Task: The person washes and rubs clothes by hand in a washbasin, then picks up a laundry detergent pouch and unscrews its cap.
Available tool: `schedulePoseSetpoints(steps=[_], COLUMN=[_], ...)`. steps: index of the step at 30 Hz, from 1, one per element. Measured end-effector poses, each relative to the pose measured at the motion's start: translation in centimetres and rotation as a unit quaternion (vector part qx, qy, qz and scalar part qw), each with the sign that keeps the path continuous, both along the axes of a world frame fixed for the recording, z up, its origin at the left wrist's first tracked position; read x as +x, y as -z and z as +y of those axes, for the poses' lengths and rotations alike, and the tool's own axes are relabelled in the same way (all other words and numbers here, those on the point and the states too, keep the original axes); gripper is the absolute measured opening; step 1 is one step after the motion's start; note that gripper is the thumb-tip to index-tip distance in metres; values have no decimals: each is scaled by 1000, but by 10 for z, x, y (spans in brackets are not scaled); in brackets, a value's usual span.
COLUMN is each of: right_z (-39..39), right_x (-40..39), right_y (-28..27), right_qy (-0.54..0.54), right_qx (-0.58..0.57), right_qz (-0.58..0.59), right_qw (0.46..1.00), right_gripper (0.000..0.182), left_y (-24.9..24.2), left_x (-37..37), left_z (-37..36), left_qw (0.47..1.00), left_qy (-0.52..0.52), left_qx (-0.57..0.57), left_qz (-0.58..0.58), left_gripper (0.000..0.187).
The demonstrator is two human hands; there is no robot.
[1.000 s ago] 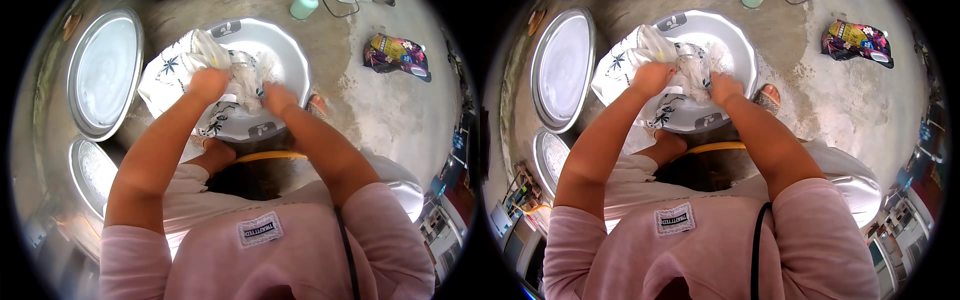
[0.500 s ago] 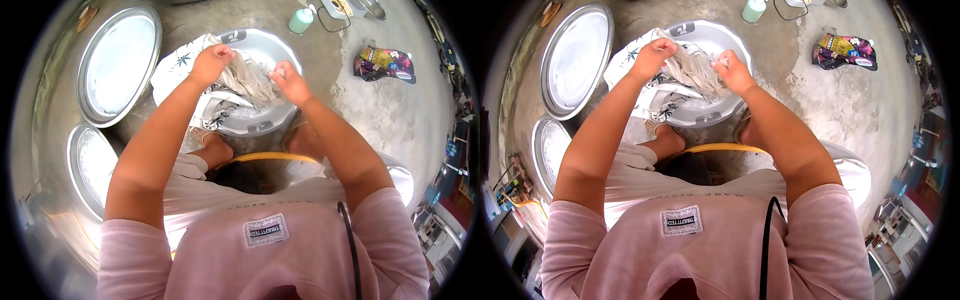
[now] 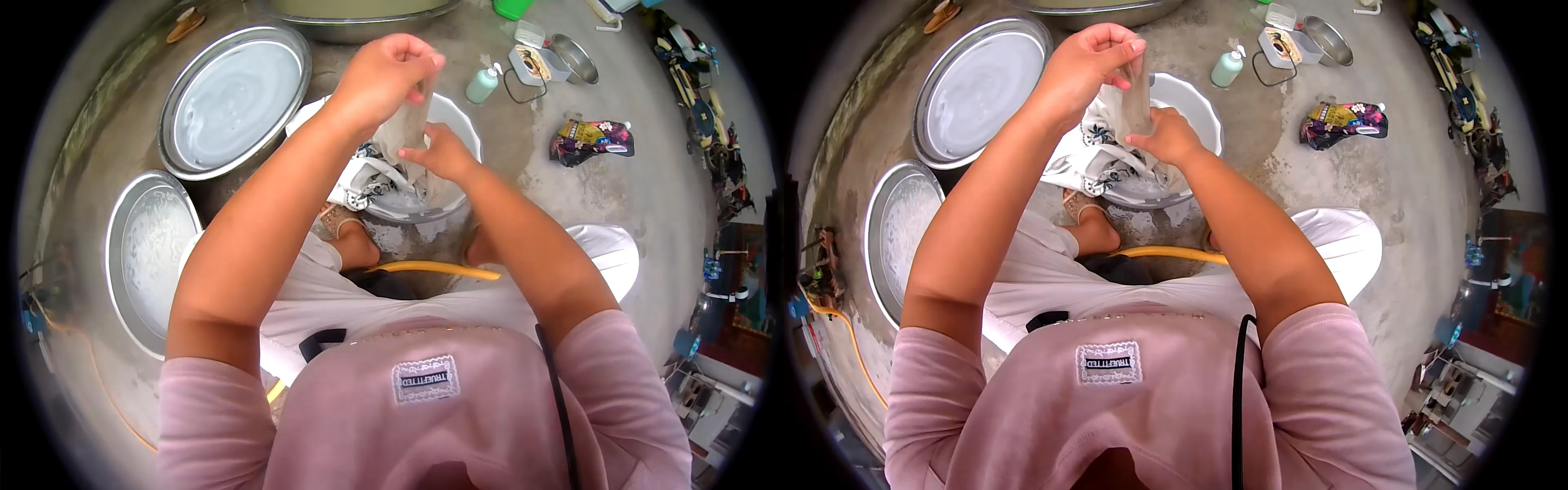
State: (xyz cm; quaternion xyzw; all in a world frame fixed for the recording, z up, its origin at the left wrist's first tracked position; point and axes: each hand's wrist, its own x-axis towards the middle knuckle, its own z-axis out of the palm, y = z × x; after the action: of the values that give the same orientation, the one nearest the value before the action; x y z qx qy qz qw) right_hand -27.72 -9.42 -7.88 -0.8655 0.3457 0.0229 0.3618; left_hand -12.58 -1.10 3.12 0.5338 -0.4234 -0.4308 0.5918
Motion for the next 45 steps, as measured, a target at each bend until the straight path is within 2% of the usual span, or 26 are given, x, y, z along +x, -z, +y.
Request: schedulePoseSetpoints(steps=[2,4,5,7,8,9,11,12,14,15,17,21,23,25,27,28,29,30,31,32,33,36,39,40,42,45], right_z=[-2,-5,8,43,49,47,35,25,1,-5,-12,-9,1,11,38,42,44,22,-3,-17,-17,41,55,36,3,37], right_x=[0,-5,-1,7,17,18,21,13,-5,-7,-9,8,15,16,25,30,38,38,38,39,43,61,70,67,54,54], right_y=[9,63,52,37,43,40,35,36,35,36,28,34,17,17,6,5,5,19,27,18,15,21,20,20,8,42], right_qy=[-15,-31,-36,84,102,101,185,185,296,297,294,359,350,159,82,-7,-95,-13,102,250,292,212,202,236,351,241], right_qx=[83,69,70,18,-18,-14,211,216,283,286,441,507,510,263,207,2,-205,-264,-92,226,314,353,367,378,407,396], right_qz=[61,-132,-130,-205,-274,-273,-330,-329,-407,-405,-539,-530,-537,-436,-445,-423,-386,-412,-430,-461,-472,-474,-486,-480,-448,-426], right_qw=[995,988,988,975,956,957,901,900,817,816,654,577,573,846,868,906,894,872,892,821,770,778,767,756,715,777], right_gripper=[89,83,83,79,61,61,44,44,38,38,40,40,33,24,16,15,15,19,21,23,26,37,49,53,62,58], left_y=[-23,-44,-49,-48,-46,-43,-29,-19,2,14,38,95,110,121,133,138,140,138,128,120,123,124,131,141,144,148], left_x=[-6,-10,-10,-11,-14,-15,-9,0,19,26,32,18,7,2,1,2,-7,-23,-45,-59,-56,-26,-10,-24,-73,-49], left_z=[8,16,18,21,24,25,23,21,14,10,1,-20,-23,-26,-29,-34,-35,-33,-34,-35,-37,-35,-33,-29,-31,-19], left_qw=[998,996,993,992,993,994,993,991,983,983,971,956,964,952,915,891,868,835,859,874,875,920,877,927,956,959], left_qy=[-10,-15,-17,-17,-9,-2,-9,-54,-144,-145,-209,-217,-213,-209,-194,-185,-108,-30,-74,-119,-132,-244,-268,-124,-67,-168], left_qx=[-48,-70,-88,-94,-80,-63,-62,-69,-70,-67,-26,-18,-13,-2,-8,-23,-51,-78,-18,43,38,-17,-4,3,4,38], left_qz=[36,58,79,84,85,88,99,100,93,93,111,197,161,224,353,414,482,543,506,468,465,306,398,353,285,226], left_gripper=[18,18,18,18,18,17,18,17,16,16,16,17,15,15,16,17,17,18,19,20,20,40,52,57,55,57])
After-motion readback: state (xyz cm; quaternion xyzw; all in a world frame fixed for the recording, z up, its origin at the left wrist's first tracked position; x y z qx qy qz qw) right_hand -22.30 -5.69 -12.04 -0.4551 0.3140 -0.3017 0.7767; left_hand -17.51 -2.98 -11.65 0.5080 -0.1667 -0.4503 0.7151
